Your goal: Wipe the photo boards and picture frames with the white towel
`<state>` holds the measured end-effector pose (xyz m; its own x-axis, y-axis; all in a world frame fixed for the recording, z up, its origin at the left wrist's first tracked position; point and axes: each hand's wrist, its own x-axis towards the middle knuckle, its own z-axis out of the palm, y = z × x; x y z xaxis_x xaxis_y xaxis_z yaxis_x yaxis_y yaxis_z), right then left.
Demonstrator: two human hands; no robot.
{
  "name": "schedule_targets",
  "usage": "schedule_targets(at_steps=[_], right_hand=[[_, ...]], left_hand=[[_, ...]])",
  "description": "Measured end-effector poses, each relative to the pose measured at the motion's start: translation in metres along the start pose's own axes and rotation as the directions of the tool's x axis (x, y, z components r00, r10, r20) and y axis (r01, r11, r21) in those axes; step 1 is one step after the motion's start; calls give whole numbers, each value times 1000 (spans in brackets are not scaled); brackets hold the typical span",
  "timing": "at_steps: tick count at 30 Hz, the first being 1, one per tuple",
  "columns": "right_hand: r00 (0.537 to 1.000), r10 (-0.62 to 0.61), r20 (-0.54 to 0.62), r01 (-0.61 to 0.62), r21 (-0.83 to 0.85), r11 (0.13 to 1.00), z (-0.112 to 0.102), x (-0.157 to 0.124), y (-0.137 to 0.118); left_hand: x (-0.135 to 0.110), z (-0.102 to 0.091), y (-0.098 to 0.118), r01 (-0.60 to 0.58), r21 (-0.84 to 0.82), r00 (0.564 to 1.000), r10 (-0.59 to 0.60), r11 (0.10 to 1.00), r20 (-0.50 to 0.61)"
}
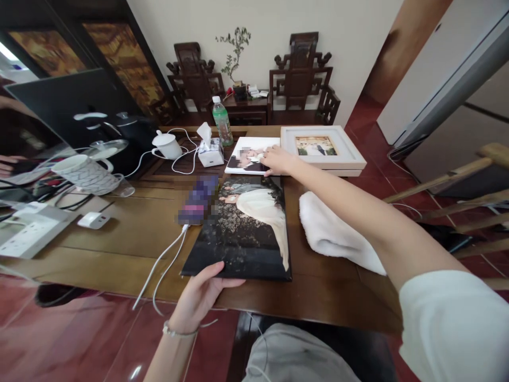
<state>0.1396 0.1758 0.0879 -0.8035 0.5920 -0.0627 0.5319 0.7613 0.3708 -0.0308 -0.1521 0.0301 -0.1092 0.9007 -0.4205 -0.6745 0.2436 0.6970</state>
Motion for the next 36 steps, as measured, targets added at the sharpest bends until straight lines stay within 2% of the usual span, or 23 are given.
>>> schedule_targets(at_steps=[3,6,12,17,25,31,36], right_hand=[[1000,-8,25,7,42,999,10,16,6],[998,-40,47,36,86,996,18,24,11],[993,-72,89,60,131,990,19,32,10],[996,-39,81,26,156,987,9,29,10],[993,49,107,-69,195,978,-25,14,13],[999,38,33,-42,142,989,-28,8,16],[992,111,-52,-105,107,989,-21,13,23]], left_hand=[[-1,-2,3,30,15,1000,-30,999,5],[-2,-2,3,9,19,1000,-9,1000,19],[-2,-1,4,4,43,1000,-4,999,6],[0,0,7,20,41,1000,-21,999,21],[8,-1,3,-16,14,1000,16,1000,10],[17,1,12,-60,4,998,59,998,35],[28,11,28,-58,3,998,58,998,40]])
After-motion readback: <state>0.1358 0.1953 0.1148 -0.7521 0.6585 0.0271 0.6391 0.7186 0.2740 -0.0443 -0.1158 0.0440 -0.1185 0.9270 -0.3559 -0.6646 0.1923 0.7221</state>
